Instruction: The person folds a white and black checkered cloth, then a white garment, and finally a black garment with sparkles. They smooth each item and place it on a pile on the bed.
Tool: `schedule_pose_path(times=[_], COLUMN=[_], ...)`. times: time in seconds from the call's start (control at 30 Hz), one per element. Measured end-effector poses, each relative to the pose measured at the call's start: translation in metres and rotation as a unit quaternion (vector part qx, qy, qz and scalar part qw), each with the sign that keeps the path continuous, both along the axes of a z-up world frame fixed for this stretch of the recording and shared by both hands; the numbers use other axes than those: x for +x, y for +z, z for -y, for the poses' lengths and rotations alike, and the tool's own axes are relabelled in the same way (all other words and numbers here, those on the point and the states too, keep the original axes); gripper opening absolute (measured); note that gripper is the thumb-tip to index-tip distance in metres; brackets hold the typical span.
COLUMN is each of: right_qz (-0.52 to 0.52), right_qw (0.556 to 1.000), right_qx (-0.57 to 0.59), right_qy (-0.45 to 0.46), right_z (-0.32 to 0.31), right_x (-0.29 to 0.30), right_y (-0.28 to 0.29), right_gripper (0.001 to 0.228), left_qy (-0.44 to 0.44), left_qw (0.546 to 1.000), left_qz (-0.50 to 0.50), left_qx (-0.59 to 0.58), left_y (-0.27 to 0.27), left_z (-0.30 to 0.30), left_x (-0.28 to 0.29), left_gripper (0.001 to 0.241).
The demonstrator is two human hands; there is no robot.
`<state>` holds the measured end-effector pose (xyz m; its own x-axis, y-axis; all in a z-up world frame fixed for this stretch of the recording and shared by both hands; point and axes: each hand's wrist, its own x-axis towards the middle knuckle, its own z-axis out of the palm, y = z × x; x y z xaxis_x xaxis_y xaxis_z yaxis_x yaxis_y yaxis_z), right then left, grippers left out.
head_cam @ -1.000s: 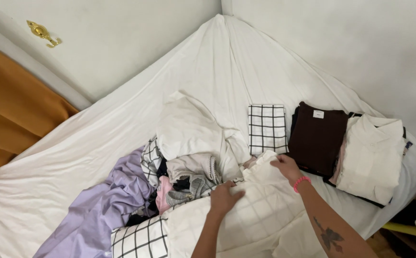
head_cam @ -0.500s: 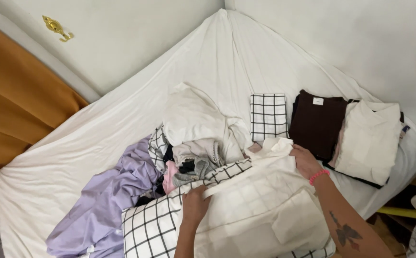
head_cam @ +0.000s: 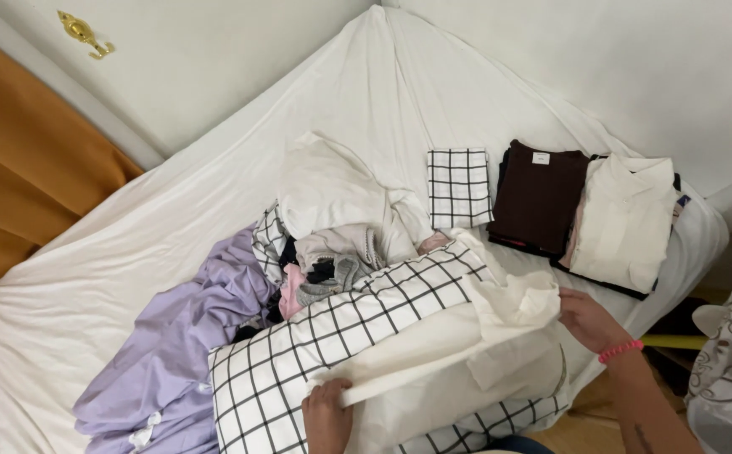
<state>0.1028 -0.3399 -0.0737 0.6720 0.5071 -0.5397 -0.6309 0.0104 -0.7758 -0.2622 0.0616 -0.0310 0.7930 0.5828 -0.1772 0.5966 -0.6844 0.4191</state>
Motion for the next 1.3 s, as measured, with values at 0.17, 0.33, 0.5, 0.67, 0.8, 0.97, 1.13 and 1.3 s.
schedule_pose_path(times=[0.17,0.33,0.5,0.67,0.8,0.97,1.13,1.3], right_qz=[-0.01,0.07,0.161,0.338,0.477,0.443,0.372,0.449], right_qw=[0.998,0.941,0.83,0.76,0.757,0.708,0.607,0.608], right_qx=[-0.058,-0.26,-0.407,-0.469,-0.388,-0.42,-0.507,-0.495], right_qy=[0.01,0.205,0.347,0.298,0.22,0.355,0.485,0.43], right_z=[0.026,0.037,0.037,-0.007,-0.074,-0.129,-0.132,-0.15], right_x=[-0.022,-0.024,-0.009,-0.008,-0.02,-0.038,-0.034,-0.03], right_y=[-0.024,-0.027,-0.024,-0.006,0.007,0.047,0.036,0.053], right_gripper=[0.04,0.042,0.04,0.041,0.05,0.069,0.039,0.034], left_qy=[0.017,0.046,0.111,0.219,0.194,0.131,0.185,0.229], left_qw=[0.999,0.98,0.955,0.973,0.972,0.967,0.921,0.919], left_qz=[-0.033,-0.176,-0.213,-0.009,-0.086,-0.131,0.034,0.049], left_qx=[-0.03,-0.08,-0.173,-0.067,-0.097,-0.174,-0.342,-0.318], left_y=[-0.008,-0.002,0.007,-0.019,0.013,0.004,0.029,0.041], left_z=[0.007,0.001,-0.03,-0.043,-0.027,-0.038,-0.053,-0.076], left_x=[-0.023,-0.028,-0.039,-0.03,0.005,0.006,-0.004,-0.004], left_gripper=[0.044,0.03,0.031,0.036,0.063,0.043,0.036,0.039])
